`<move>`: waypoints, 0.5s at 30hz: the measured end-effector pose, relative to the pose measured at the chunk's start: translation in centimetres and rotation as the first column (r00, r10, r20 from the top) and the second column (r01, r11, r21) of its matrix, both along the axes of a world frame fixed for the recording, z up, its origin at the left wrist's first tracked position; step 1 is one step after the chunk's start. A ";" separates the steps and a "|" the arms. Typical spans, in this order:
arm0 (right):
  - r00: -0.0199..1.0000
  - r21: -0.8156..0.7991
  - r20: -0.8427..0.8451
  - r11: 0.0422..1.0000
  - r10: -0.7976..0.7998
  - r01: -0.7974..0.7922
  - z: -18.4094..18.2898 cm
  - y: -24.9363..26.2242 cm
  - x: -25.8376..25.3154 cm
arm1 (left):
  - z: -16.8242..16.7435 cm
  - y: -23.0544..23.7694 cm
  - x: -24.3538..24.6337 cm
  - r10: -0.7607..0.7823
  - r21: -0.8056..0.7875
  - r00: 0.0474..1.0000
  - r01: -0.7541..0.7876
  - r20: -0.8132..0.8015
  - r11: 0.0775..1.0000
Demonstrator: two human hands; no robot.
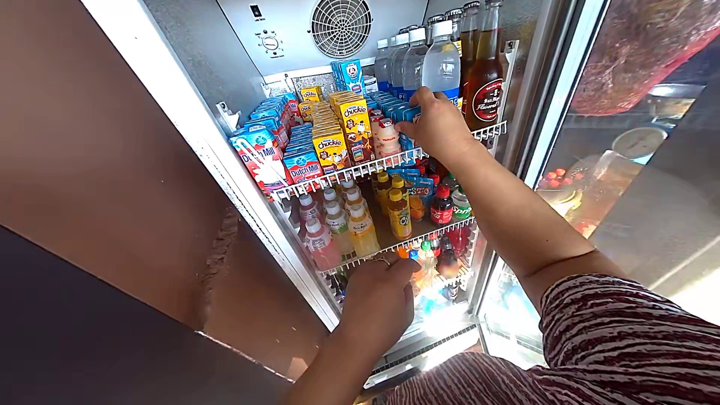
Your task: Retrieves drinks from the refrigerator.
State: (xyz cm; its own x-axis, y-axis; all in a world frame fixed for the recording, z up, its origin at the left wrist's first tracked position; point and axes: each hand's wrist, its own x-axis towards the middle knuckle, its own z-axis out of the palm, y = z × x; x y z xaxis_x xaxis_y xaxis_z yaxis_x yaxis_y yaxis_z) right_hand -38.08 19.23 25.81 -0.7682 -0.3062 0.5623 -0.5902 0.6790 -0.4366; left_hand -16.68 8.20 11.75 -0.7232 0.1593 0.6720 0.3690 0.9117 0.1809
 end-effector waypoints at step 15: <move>0.701 -0.433 -0.713 0.794 -0.014 -0.426 -7.7 10.5 14.1 | -3.5 1.1 6.7 -0.329 0.188 0.910 0.287 0.251 0.939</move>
State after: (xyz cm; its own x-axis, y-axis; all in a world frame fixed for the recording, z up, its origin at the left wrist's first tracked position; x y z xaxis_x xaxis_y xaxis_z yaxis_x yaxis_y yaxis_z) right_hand -23.95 29.74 18.07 -0.0862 0.1085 0.9904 -0.9525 0.2824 -0.1138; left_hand -9.95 9.32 8.21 -0.8125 0.3209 0.4866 0.5441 0.7171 0.4356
